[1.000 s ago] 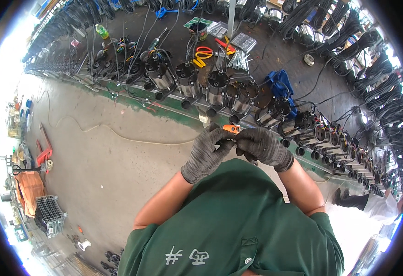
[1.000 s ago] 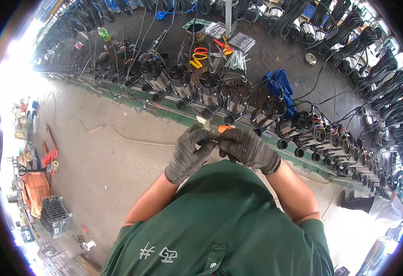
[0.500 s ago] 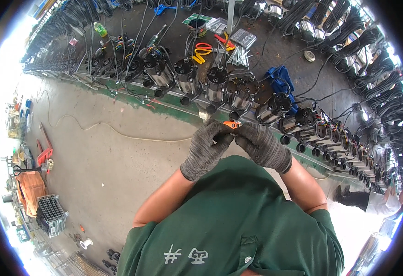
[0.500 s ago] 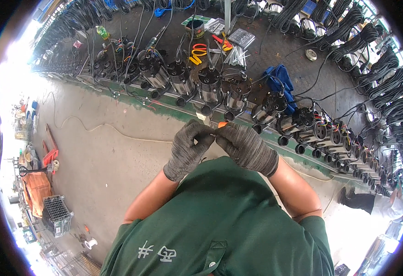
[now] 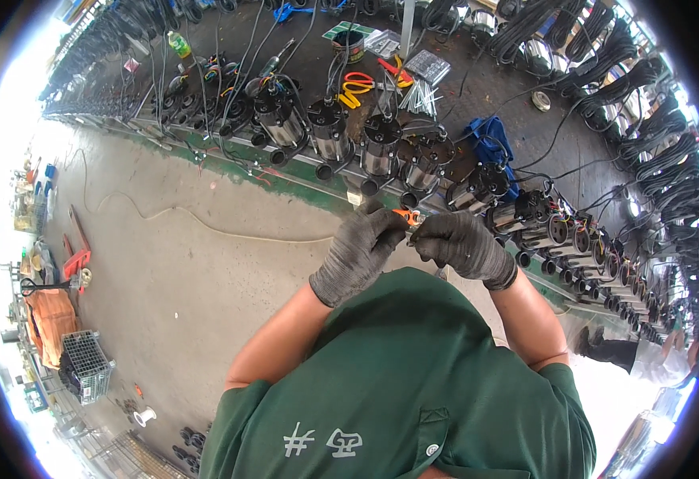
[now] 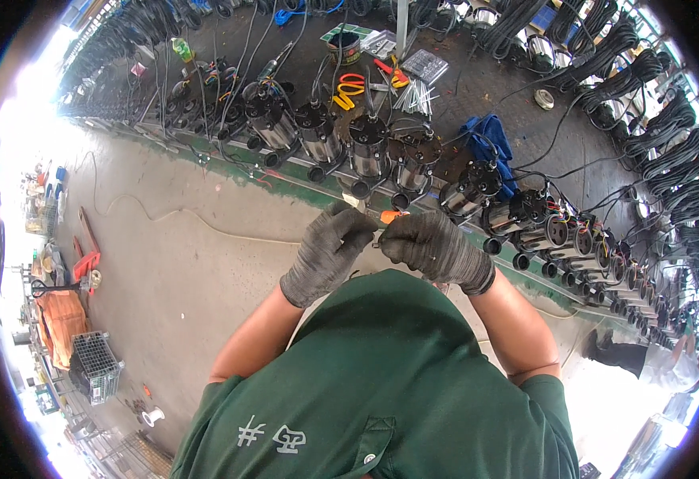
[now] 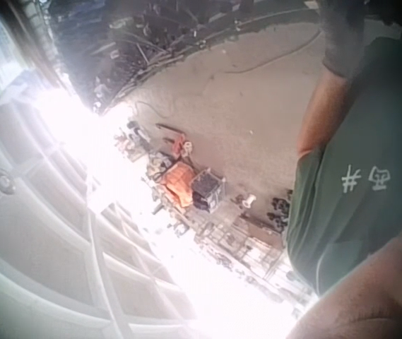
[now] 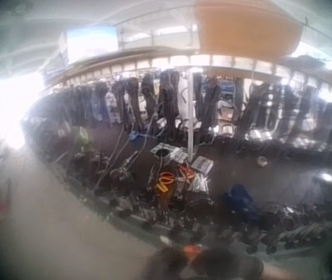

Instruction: The person assembles electrical components for pumps by cleaning motor housings with a cloth, stripping wire insulation with a tool, and using a power screwdriver to secure internal wiring on an assembly line.

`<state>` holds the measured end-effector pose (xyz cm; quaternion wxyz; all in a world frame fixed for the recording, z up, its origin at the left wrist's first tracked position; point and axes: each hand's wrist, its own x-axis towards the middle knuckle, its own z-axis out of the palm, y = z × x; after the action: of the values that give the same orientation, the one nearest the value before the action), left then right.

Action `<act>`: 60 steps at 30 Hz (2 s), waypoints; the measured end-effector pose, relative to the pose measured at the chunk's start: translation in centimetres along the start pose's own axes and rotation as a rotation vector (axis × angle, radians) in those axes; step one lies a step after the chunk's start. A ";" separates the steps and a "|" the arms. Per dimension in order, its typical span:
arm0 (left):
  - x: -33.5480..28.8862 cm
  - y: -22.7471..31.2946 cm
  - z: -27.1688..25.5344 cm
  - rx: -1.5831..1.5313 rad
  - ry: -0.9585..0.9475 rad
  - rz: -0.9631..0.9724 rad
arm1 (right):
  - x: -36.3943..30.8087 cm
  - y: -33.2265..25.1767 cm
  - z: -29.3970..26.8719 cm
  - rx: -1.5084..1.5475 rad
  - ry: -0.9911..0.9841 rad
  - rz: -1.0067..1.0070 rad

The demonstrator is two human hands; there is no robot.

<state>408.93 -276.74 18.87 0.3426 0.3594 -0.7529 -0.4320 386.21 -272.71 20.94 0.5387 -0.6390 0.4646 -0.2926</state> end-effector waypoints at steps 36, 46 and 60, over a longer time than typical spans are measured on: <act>-1.9 -0.3 0.4 -0.279 -0.047 -0.203 | -0.1 0.5 2.4 -0.179 0.260 -0.068; -3.3 0.2 1.4 -0.004 0.049 0.110 | -0.4 0.1 2.0 0.280 -0.010 0.184; -6.5 3.6 4.8 0.148 0.188 -0.175 | 0.4 1.6 -0.1 0.429 -0.383 0.189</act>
<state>407.39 -268.00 18.89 0.3450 0.4869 -0.7130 -0.3680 385.81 -273.14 19.36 0.7640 -0.5081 0.3396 -0.2069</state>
